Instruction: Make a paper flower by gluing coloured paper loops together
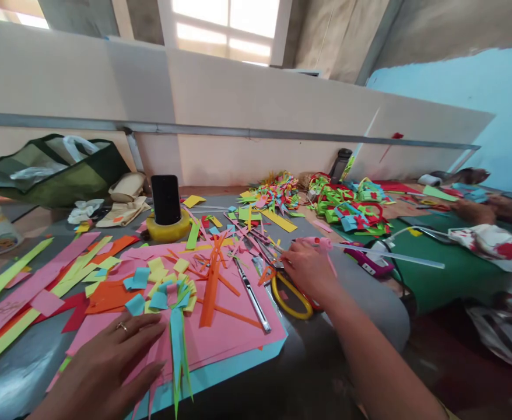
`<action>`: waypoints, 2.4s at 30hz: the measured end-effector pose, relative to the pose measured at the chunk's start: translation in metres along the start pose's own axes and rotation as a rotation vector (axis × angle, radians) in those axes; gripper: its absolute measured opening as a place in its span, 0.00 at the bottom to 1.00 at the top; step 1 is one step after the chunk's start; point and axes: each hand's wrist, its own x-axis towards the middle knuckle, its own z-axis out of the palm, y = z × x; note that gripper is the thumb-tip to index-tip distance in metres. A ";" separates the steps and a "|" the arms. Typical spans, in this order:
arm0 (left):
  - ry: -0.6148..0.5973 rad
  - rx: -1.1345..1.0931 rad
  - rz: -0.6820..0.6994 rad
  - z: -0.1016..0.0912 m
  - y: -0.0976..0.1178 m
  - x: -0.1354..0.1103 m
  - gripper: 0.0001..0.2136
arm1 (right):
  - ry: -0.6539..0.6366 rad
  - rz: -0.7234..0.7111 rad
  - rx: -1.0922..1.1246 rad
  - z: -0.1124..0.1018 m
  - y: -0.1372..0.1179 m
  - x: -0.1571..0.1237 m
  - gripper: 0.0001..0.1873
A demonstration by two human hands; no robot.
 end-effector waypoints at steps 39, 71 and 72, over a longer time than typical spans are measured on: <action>-0.054 -1.532 -0.638 -0.014 -0.060 0.081 0.16 | 0.033 -0.066 1.042 -0.064 -0.121 0.025 0.10; -0.130 -1.278 -0.521 -0.023 -0.081 0.073 0.09 | -0.433 -0.071 1.561 -0.038 -0.170 0.058 0.12; -0.161 -1.246 -0.515 -0.021 -0.081 0.073 0.09 | -0.461 -0.041 1.572 -0.037 -0.171 0.057 0.13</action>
